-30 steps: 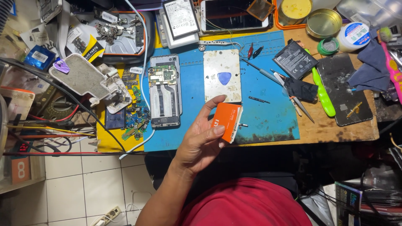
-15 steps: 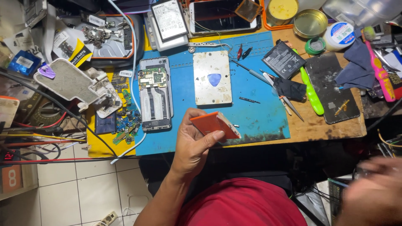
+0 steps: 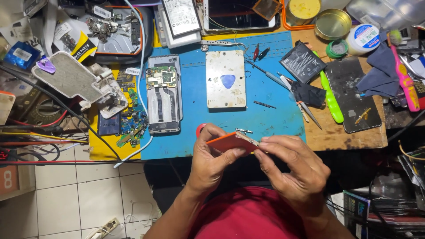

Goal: Soldering a battery connector to a mobile phone battery on a repair workbench.

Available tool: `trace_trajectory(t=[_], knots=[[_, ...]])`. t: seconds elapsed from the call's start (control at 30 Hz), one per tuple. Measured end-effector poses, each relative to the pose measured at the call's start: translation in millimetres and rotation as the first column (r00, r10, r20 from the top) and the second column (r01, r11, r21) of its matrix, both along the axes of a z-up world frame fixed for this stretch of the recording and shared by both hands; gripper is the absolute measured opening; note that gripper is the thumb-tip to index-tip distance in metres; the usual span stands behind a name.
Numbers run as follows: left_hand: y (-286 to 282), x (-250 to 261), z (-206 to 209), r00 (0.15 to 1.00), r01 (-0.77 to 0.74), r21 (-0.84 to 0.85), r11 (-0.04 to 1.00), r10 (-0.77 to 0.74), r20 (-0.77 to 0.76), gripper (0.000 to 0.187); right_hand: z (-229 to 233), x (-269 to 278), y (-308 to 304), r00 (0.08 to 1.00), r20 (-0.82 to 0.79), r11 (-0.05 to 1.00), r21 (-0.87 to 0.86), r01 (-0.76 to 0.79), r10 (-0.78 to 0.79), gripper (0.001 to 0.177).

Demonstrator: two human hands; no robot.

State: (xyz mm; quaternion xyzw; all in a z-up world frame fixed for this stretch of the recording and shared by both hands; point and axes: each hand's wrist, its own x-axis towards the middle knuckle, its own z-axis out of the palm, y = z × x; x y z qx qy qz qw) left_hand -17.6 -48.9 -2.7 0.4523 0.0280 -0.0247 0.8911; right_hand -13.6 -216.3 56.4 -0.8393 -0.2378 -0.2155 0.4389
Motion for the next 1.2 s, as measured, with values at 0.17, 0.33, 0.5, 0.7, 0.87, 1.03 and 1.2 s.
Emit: trace_trajectory(t=[0.17,0.33,0.5,0.7,0.87,1.03,1.2], knots=[[-3,0,1,0.999,0.025,-0.028,0.999,-0.023,0.048,0.027,-2,-1,-4,1.000,-0.007,0.999,-0.045,0.027,-0.028,0.015],[-4,0,-2,0.997,-0.045,0.126,0.991,0.036,0.073,0.029,-4,1,-14,0.995,0.090,0.984,-0.175,-0.026,0.043,0.018],[13,13,21,0.974,0.109,0.449,0.887,-0.185,0.130,0.022,-5,6,-17,0.996,-0.079,0.999,0.017,-0.036,0.037,0.011],[10,16,24,0.906,0.014,0.673,0.739,-0.294,0.304,0.017,-4,13,-21,0.994,-0.108,0.999,0.023,-0.023,0.025,0.014],[5,16,22,0.834,-0.230,0.743,0.628,-0.266,0.483,0.014,-3,19,-25,0.986,-0.105,0.990,-0.046,-0.136,0.130,0.014],[6,15,21,0.764,-0.364,0.810,0.460,-0.350,0.542,0.011,-5,20,-24,0.982,-0.118,0.980,-0.115,-0.161,0.148,0.009],[5,12,16,0.760,-0.379,0.819,0.431,-0.361,0.541,0.013,-1,22,-23,0.981,-0.117,0.969,-0.176,-0.173,0.154,0.006]])
